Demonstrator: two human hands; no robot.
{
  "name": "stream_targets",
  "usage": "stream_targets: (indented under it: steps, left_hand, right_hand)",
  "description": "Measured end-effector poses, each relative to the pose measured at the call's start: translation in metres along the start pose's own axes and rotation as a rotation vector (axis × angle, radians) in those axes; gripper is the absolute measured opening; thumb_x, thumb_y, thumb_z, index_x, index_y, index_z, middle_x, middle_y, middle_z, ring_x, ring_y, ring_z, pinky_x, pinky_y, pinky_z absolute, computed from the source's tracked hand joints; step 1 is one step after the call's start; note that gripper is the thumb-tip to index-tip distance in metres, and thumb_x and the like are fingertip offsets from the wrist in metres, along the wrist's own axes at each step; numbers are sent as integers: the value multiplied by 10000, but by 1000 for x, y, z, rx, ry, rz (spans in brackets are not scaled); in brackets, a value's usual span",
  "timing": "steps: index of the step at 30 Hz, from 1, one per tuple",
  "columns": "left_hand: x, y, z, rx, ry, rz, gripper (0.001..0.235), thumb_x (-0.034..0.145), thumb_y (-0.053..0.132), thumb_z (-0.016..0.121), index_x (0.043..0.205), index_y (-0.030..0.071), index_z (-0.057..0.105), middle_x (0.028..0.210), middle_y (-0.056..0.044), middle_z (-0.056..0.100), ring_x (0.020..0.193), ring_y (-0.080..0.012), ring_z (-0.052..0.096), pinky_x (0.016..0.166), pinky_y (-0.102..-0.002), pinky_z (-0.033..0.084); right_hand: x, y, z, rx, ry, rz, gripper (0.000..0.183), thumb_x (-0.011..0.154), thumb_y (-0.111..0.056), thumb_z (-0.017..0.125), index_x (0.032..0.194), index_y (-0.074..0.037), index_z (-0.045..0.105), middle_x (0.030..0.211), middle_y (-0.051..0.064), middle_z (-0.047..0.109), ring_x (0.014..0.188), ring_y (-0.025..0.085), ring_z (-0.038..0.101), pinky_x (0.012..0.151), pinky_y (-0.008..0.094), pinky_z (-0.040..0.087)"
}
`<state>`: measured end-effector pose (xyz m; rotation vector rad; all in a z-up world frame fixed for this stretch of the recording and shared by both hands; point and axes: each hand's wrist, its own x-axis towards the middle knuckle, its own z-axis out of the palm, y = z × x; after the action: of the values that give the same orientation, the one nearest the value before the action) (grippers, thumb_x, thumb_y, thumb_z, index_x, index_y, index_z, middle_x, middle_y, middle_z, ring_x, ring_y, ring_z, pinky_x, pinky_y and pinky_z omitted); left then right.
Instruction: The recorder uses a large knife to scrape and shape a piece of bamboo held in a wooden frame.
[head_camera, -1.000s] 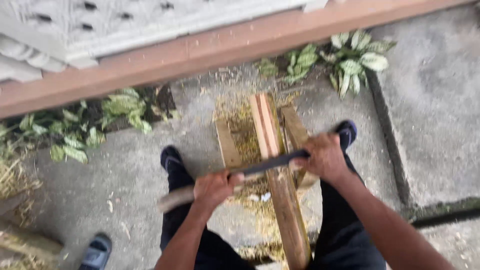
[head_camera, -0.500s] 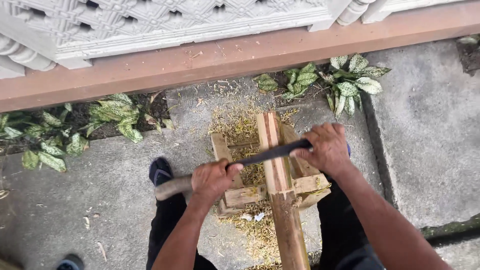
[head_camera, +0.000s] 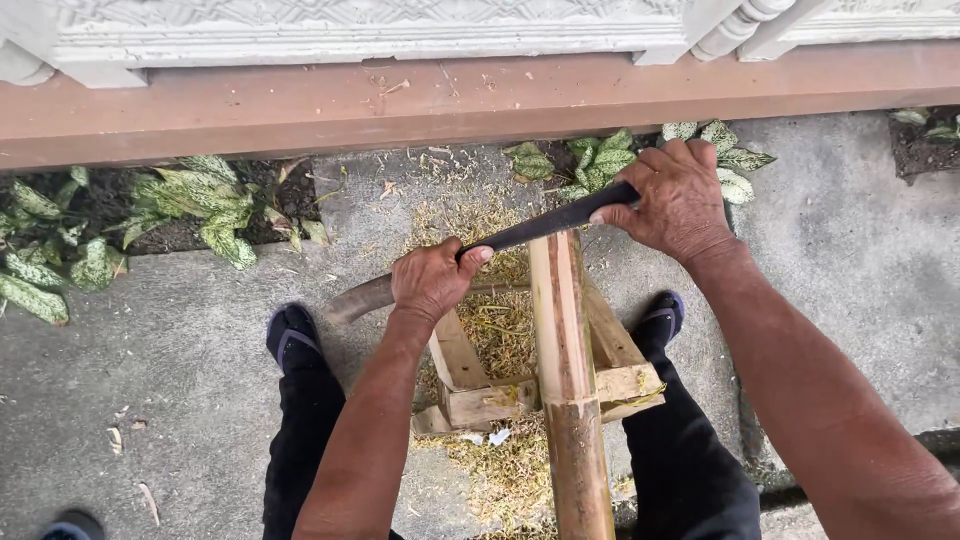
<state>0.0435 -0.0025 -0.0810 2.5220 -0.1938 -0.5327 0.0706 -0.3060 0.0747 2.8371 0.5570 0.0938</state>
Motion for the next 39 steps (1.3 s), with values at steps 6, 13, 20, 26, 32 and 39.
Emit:
stream_targets:
  steps: [6,13,20,26,32,39]
  left_hand:
    - [-2,-7,7,51,100,114,800,929,829,266,822,173,711,536,4,548,526,-185,585,609,-444,531]
    - [-73,-17,18,71,-155,114,777,900,825,201,779,201,649,536,55,447,453,-123,470,466,-396,502]
    - [-107,-13,-1,90,-183,178,703,949,776,303,785,190,656,522,66,408,459,-108,418,480,-357,410]
    - [-18,5,-19,119,-110,77,674,958,745,282,912,193,667,525,43,423,443,-130,423,454,-392,453]
    - [-47,3,-20,86,-130,84,655,923,759,268,1040,250,663,522,40,457,417,-119,442,444,-379,471]
    - [-18,-5,-5,112,-58,104,793,878,827,177,848,198,660,540,59,448,429,-117,423,432,-373,444]
  right_hand:
    - [-12,-5,4,-22,-55,63,644,776,-784,630,980,-191,781,983,12,693,1052,218,559,1054,436,337]
    - [-95,-48,9,95,-19,91,617,828,-747,606,985,-177,779,937,11,710,983,198,577,1013,416,347]
    - [-131,-77,7,97,-208,244,608,757,-759,606,971,-218,780,907,-8,712,960,208,589,983,456,364]
    - [-35,-9,21,23,-96,157,687,811,-811,541,976,-189,780,939,8,695,992,202,553,985,426,362]
    - [-60,-25,18,60,-115,157,684,789,-810,531,964,-202,789,936,-6,706,986,197,550,997,430,354]
    - [-41,-7,32,22,-10,112,634,807,-782,522,987,-234,784,924,-13,707,946,203,561,964,420,351]
